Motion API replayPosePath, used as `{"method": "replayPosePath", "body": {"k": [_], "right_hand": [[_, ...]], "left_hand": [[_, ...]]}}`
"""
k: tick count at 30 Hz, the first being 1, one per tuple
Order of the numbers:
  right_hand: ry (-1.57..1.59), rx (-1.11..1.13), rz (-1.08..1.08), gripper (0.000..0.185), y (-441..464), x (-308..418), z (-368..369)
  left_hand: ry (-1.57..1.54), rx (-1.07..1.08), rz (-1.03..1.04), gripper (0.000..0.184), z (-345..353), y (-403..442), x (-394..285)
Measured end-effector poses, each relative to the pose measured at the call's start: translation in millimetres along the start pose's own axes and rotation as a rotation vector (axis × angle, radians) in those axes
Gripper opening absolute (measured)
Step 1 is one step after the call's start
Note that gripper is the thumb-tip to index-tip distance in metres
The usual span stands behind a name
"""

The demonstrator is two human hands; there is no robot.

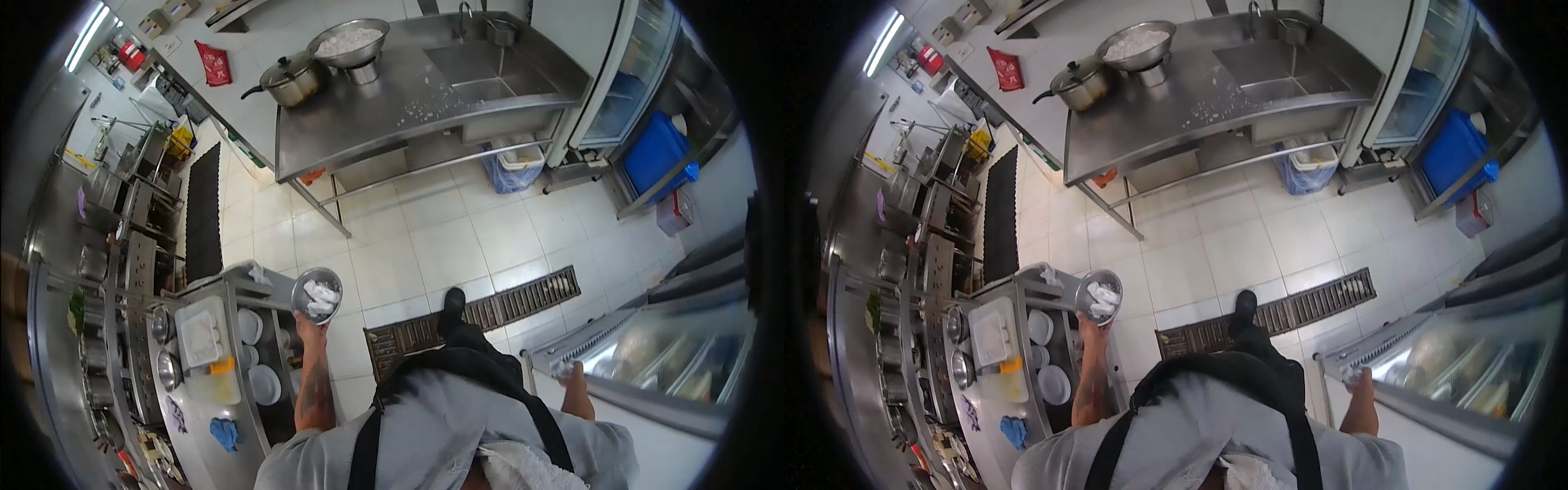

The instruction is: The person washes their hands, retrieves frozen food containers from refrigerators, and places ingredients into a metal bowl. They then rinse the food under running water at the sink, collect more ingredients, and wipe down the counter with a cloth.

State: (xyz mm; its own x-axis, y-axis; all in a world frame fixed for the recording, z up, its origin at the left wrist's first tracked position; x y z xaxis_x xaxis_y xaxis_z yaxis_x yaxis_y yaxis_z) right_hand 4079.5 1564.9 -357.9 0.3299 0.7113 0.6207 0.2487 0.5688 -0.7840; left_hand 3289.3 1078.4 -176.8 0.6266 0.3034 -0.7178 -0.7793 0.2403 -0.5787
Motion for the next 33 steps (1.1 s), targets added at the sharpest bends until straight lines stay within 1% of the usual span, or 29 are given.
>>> {"method": "replayPosePath", "body": {"k": [1, 2, 3, 4, 5, 6, 7, 8, 9, 10, 11, 12, 13, 14, 15, 17, 19, 20, 21, 22, 23, 24, 25, 27, 29, 30, 31, 32, 33], "right_hand": [[0.003, 0.320, 0.063, 0.019, 35.8, 1.6, 52.6], [-0.106, 0.392, -0.089, 0.022, 97.4, 17.3, 117.7], [-0.020, 0.444, -0.152, 0.028, 92.1, 43.6, 200.6], [0.074, 0.500, -0.209, 0.034, 84.1, 71.0, 287.5], [0.171, 0.558, -0.260, 0.040, 70.7, 99.7, 378.2], [0.304, 0.503, -0.161, 0.041, 56.6, 125.8, 453.8], [0.388, 0.443, -0.176, 0.040, 23.6, 165.2, 527.3], [0.298, 0.611, -0.267, 0.038, 8.6, 203.0, 589.1], [0.391, 0.660, -0.219, 0.035, 0.7, 233.1, 652.8], [0.483, 1.219, -0.407, 0.032, -13.1, 277.9, 725.7], [0.444, 1.161, -0.439, 0.031, -36.4, 306.1, 763.4], [0.404, 1.102, -0.468, 0.031, -65.8, 335.2, 800.8], [0.603, 0.872, -0.268, 0.032, -80.6, 346.8, 824.3], [0.433, 0.891, -0.395, 0.031, -67.6, 365.6, 851.2], [0.264, 0.909, -0.517, 0.031, -57.1, 376.5, 866.8], [0.237, 0.764, -0.470, 0.030, -54.7, 374.6, 862.0], [0.295, 0.605, -0.377, 0.030, -41.2, 381.1, 840.6], [0.374, 0.531, -0.313, 0.030, -23.8, 369.8, 804.1], [0.354, 0.499, -0.296, 0.028, 10.8, 363.8, 766.6], [0.330, 0.468, -0.274, 0.027, 35.5, 366.1, 737.9], [0.375, 0.340, -0.265, 0.027, 26.6, 367.0, 706.4], [0.358, 0.214, -0.347, 0.027, 34.3, 367.2, 663.4], [0.349, 0.112, -0.311, 0.027, 25.9, 365.5, 631.5], [0.393, 0.002, -0.331, 0.026, 17.7, 362.8, 573.3], [0.423, -0.014, -0.321, 0.026, 43.5, 364.0, 546.5], [0.447, -0.006, -0.309, 0.027, 56.5, 370.3, 548.9], [0.442, -0.002, -0.304, 0.027, 63.3, 383.8, 573.9], [0.430, -0.015, -0.314, 0.027, 62.4, 402.5, 616.3], [0.422, -0.024, -0.327, 0.028, 65.0, 424.2, 663.8]], "left_hand": [[-0.003, 0.004, 0.013, 0.060, 26.7, 19.7, -9.6], [-0.012, -0.016, 0.046, 0.060, 62.7, 43.9, -19.9], [-0.008, -0.043, 0.068, 0.061, 88.1, 65.1, -27.8], [0.132, -0.185, 0.042, 0.065, 102.7, 94.0, -35.3], [0.164, -0.233, 0.034, 0.067, 142.4, 95.3, -50.5], [0.194, -0.273, 0.025, 0.069, 188.4, 93.2, -65.7], [0.184, -0.149, 0.061, 0.070, 219.2, 124.8, -74.7], [0.146, -0.107, 0.098, 0.066, 249.0, 142.8, -83.6], [0.122, -0.019, 0.127, 0.061, 276.1, 169.4, -90.0], [0.081, 0.053, 0.107, 0.057, 307.9, 189.6, -96.2], [0.053, 0.112, 0.097, 0.054, 338.2, 207.1, -99.4], [0.082, 0.101, 0.100, 0.048, 379.4, 208.7, -106.6], [0.093, 0.108, 0.077, 0.041, 400.3, 233.6, -105.6], [0.052, 0.195, 0.010, 0.038, 422.8, 265.2, -103.1], [0.079, 0.052, 0.007, 0.038, 450.6, 268.0, -103.8], [0.155, 0.082, 0.001, 0.038, 487.7, 323.0, -99.6], [0.136, 0.068, -0.095, 0.036, 514.0, 370.8, -84.3], [0.105, 0.047, -0.154, 0.035, 516.1, 378.1, -79.7], [0.124, 0.061, -0.179, 0.035, 536.3, 383.2, -77.8], [0.046, -0.055, -0.333, 0.032, 549.7, 382.5, -68.0], [-0.032, -0.179, -0.479, 0.031, 560.2, 370.7, -60.0], [0.196, -0.130, -0.428, 0.032, 592.5, 347.1, -69.9], [0.420, -0.074, -0.369, 0.035, 633.1, 316.1, -77.9], [0.837, 0.267, -0.059, 0.044, 728.0, 262.7, -95.9], [1.300, 0.544, 0.395, 0.066, 831.0, 193.6, -110.0], [1.369, 0.641, 0.494, 0.078, 869.8, 170.0, -116.3], [1.438, 0.732, 0.592, 0.089, 899.5, 156.1, -118.3], [1.444, 0.719, 0.591, 0.089, 915.1, 159.8, -120.0], [1.478, 0.754, 0.571, 0.097, 933.5, 165.9, -117.2]]}}
Point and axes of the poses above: each hand's wrist, its own y-axis towards the middle knuckle, its own z-axis out of the palm, x = y × z, the point moved 8 cm from there along y, towards the middle knuckle, and after that the axes turned 14 degrees about -z, right-handed, at the moved point
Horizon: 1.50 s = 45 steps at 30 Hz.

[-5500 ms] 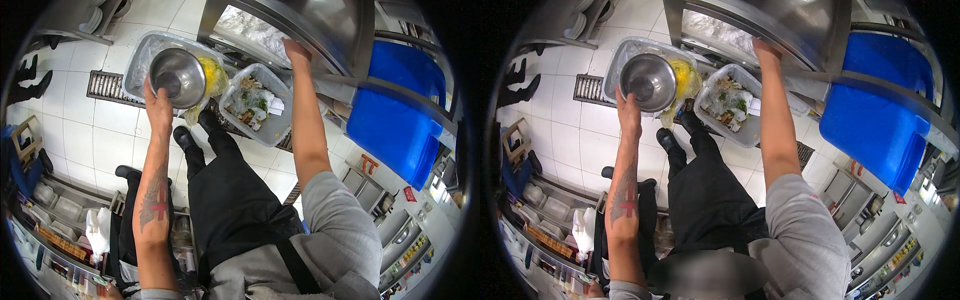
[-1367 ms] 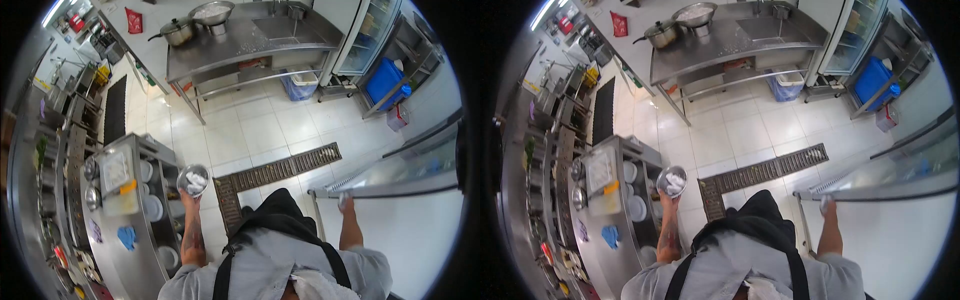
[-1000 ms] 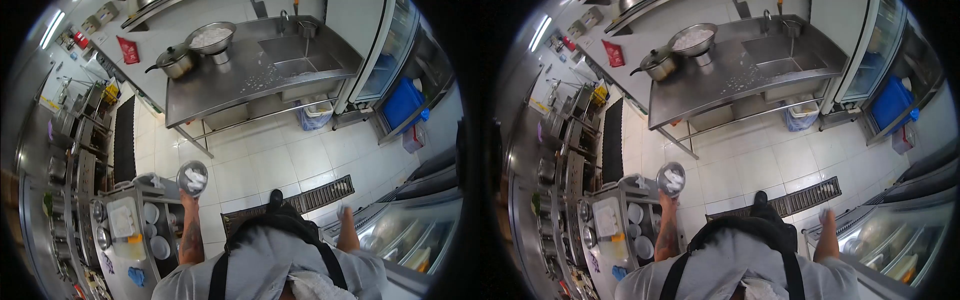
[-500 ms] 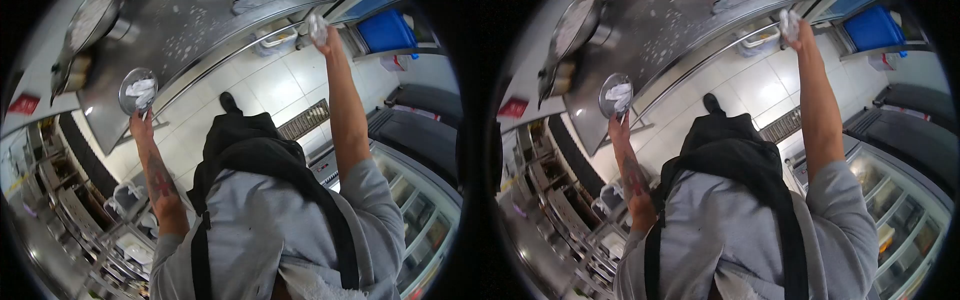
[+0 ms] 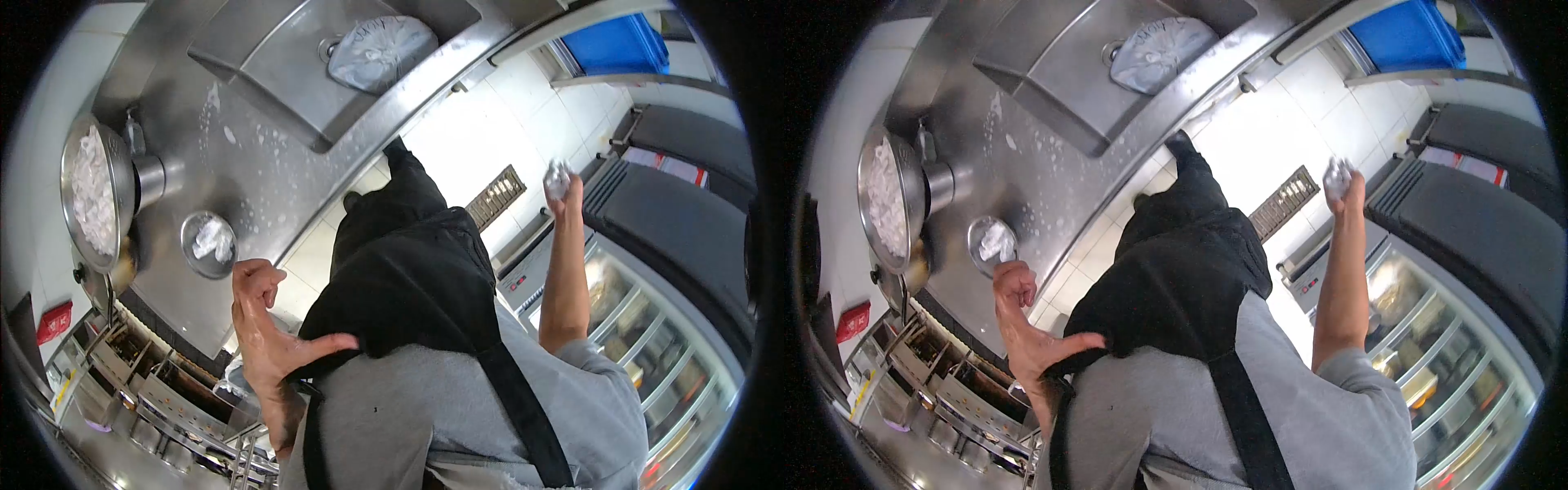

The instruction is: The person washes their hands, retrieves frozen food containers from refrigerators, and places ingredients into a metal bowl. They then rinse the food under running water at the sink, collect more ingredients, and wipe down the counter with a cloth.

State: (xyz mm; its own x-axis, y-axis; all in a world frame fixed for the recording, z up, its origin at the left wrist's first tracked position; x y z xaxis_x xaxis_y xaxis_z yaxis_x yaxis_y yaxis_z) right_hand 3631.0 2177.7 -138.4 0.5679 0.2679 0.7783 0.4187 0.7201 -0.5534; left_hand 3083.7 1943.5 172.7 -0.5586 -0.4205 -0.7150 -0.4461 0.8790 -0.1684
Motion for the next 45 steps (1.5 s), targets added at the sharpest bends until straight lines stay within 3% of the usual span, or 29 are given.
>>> {"method": "replayPosePath", "body": {"k": [2, 3, 4, 5, 6, 8, 10, 13, 15, 17, 21, 23, 24, 25, 27, 28, 31, 32, 34, 35, 38, 39, 40, 41, 43, 45], "right_hand": [[0.003, 0.279, 0.091, 0.031, 40.4, -20.6, 116.6], [0.014, 0.306, 0.081, 0.031, 26.3, -21.9, 193.7], [0.004, 0.487, 0.110, 0.032, 34.5, -34.4, 258.7], [0.027, 0.692, 0.229, 0.032, 38.1, -53.7, 319.4], [-0.068, 0.656, 0.201, 0.035, 17.2, -53.7, 386.0], [0.052, 0.789, 0.225, 0.032, 18.1, -91.0, 481.0], [-0.071, 1.000, 0.248, 0.028, 24.8, -134.2, 552.0], [0.005, 0.940, 0.307, 0.026, 15.5, -172.7, 614.6], [-0.234, 0.968, 0.367, 0.026, 19.2, -205.1, 623.5], [-0.226, 0.972, 0.382, 0.026, 16.3, -209.2, 624.5], [-0.269, 0.932, 0.356, 0.026, 21.8, -213.6, 625.2], [-0.242, 0.988, 0.395, 0.027, 5.0, -221.7, 638.9], [-0.209, 1.037, 0.425, 0.028, -11.4, -226.4, 645.7], [-0.181, 1.107, 0.460, 0.029, -33.8, -237.4, 659.9], [0.050, 1.194, 0.528, 0.030, -84.1, -279.6, 700.9], [0.250, 1.205, 0.581, 0.029, -106.7, -306.3, 720.3], [-0.180, 0.943, 0.488, 0.031, -127.2, -340.6, 753.7], [-0.329, 0.930, 0.444, 0.033, -129.6, -349.1, 760.1], [-0.564, 1.017, 0.393, 0.030, -116.1, -365.2, 767.9], [-0.681, 1.061, 0.368, 0.029, -109.4, -373.2, 771.3], [-0.644, 1.118, 0.192, 0.027, -120.4, -318.4, 757.8], [-0.688, 1.329, -0.064, 0.027, -114.3, -312.2, 771.1], [-0.715, 1.527, -0.335, 0.028, -121.2, -298.4, 777.6], [-0.721, 1.528, -0.335, 0.028, -116.9, -294.2, 779.0], [-0.842, 1.508, -0.791, 0.032, -124.2, -250.6, 790.5], [-0.886, 1.510, -0.767, 0.034, -134.5, -251.5, 790.3]], "left_hand": [[0.027, 0.036, -0.009, 0.104, 6.3, 41.4, -2.7], [-0.094, 0.038, -0.009, 0.101, 7.8, 66.6, 6.3], [-0.213, 0.034, -0.003, 0.098, 14.8, 92.2, 13.9], [-0.367, -0.048, -0.114, 0.084, 26.6, 120.9, 30.0], [-0.519, -0.134, -0.203, 0.072, 38.0, 156.8, 46.1], [-0.249, -0.006, -0.291, 0.045, 80.7, 254.0, 59.8], [-0.113, -0.107, -0.064, 0.041, 107.9, 351.0, 44.1], [0.209, -0.191, -0.069, 0.061, 116.2, 498.9, 48.1], [0.335, -0.253, -0.085, 0.067, 122.4, 584.9, 69.0], [0.563, -0.671, 0.228, 0.073, 109.3, 628.2, 56.1], [0.836, -0.596, 0.265, 0.070, 101.3, 683.7, 60.5], [0.594, -0.066, 0.172, 0.070, 122.6, 706.8, 106.6], [0.599, -0.062, 0.153, 0.070, 132.1, 696.0, 129.1], [-0.031, -0.027, 0.258, 0.069, 135.9, 684.4, 154.8], [-1.167, 0.037, 0.044, 0.062, 118.6, 650.2, 158.8], [-1.658, 0.079, -0.295, 0.056, 130.7, 606.0, 134.7], [-1.905, -0.008, -0.280, 0.051, 133.8, 538.8, 85.8], [-1.921, -0.010, -0.288, 0.051, 129.2, 537.0, 68.8], [-1.760, -0.239, -0.323, 0.053, 117.4, 537.8, 59.8], [-1.759, -0.155, -0.320, 0.050, 118.0, 551.2, 64.5], [-1.934, 0.072, -0.417, 0.038, 129.4, 590.6, 104.1], [-1.943, 0.065, -0.428, 0.038, 122.5, 596.4, 101.1], [-1.762, 0.049, -0.471, 0.035, 119.9, 607.5, 107.2], [-1.581, 0.036, -0.502, 0.032, 118.5, 616.8, 111.8], [-1.652, -0.013, -0.455, 0.031, 106.5, 606.7, 82.0], [-1.706, -0.064, -0.405, 0.031, 98.7, 589.0, 66.6]]}}
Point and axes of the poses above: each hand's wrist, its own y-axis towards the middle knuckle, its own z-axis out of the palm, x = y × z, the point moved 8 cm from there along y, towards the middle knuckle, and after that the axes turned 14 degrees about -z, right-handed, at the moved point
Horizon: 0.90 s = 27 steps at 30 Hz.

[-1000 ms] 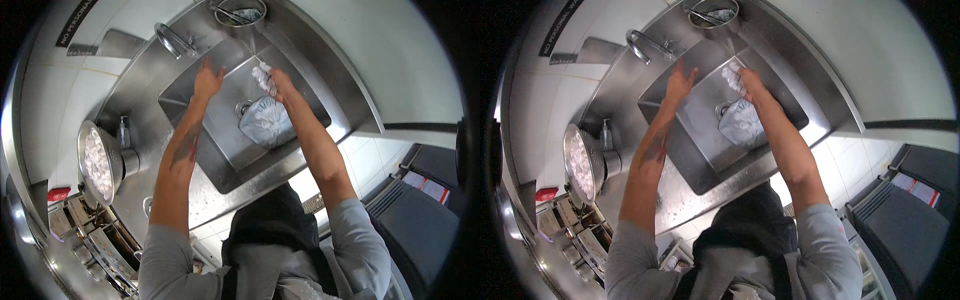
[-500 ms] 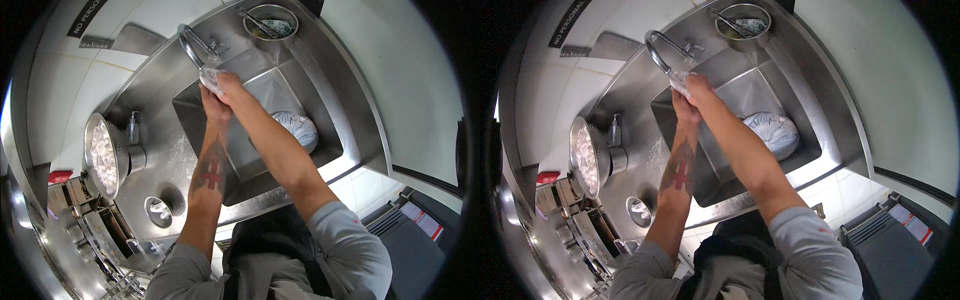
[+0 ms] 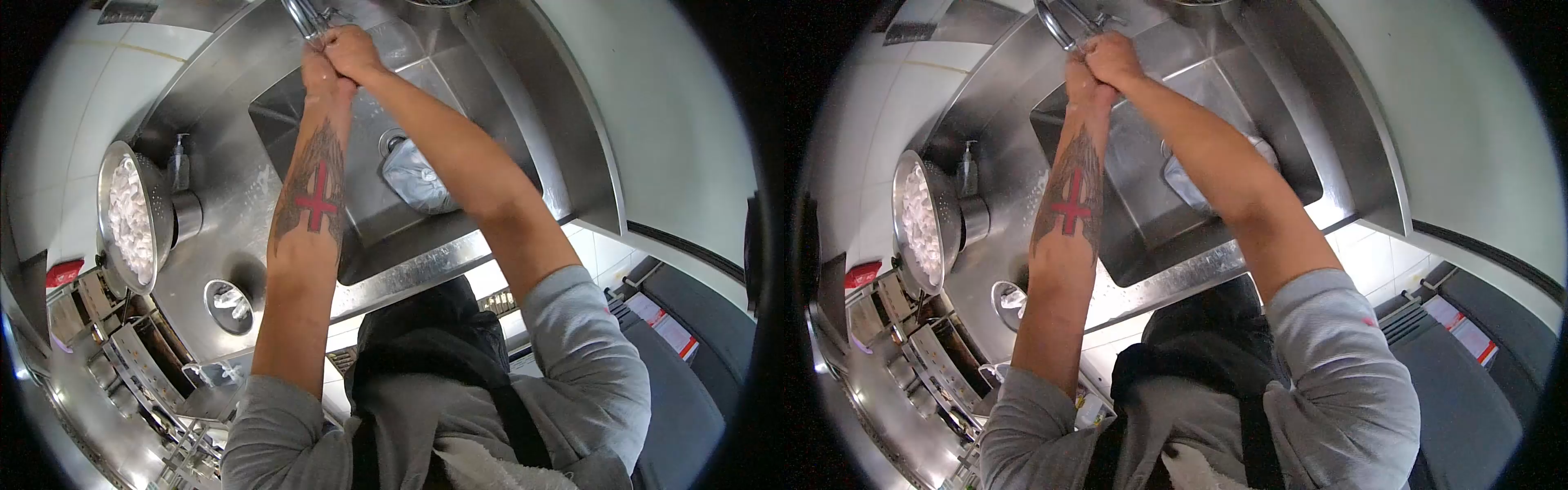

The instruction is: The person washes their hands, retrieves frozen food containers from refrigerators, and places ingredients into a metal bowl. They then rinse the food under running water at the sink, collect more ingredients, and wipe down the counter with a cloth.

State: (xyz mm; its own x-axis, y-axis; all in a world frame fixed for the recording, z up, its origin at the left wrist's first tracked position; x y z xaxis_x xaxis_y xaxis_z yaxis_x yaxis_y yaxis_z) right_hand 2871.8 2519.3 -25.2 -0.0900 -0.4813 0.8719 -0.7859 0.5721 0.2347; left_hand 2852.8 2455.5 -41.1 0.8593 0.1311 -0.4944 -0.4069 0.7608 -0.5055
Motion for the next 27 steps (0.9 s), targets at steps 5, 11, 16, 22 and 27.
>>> {"method": "replayPosePath", "body": {"k": [5, 11, 16, 22, 27], "right_hand": [[0.220, -0.020, 0.390, 0.040, -34.5, 12.3, 0.6], [-0.079, 0.437, 0.006, 0.028, -42.0, -19.3, -30.4], [0.510, 0.263, 0.388, 0.018, -41.3, -55.1, 51.4], [-0.306, 0.039, 0.109, 0.043, 63.4, -57.4, 5.6], [-0.600, 0.266, -0.020, 0.039, 118.7, -84.4, 21.2]], "left_hand": [[-0.046, 0.065, -0.062, 0.024, -11.5, -12.5, 15.3], [1.016, -0.204, 0.089, 0.031, -6.7, 12.2, -21.5], [1.492, -0.473, 0.456, 0.027, 12.1, -65.9, -50.7], [1.381, -0.522, 0.343, 0.016, -130.3, -142.6, 17.6], [1.247, -0.595, 0.254, 0.015, -192.4, -229.7, 61.3]]}}
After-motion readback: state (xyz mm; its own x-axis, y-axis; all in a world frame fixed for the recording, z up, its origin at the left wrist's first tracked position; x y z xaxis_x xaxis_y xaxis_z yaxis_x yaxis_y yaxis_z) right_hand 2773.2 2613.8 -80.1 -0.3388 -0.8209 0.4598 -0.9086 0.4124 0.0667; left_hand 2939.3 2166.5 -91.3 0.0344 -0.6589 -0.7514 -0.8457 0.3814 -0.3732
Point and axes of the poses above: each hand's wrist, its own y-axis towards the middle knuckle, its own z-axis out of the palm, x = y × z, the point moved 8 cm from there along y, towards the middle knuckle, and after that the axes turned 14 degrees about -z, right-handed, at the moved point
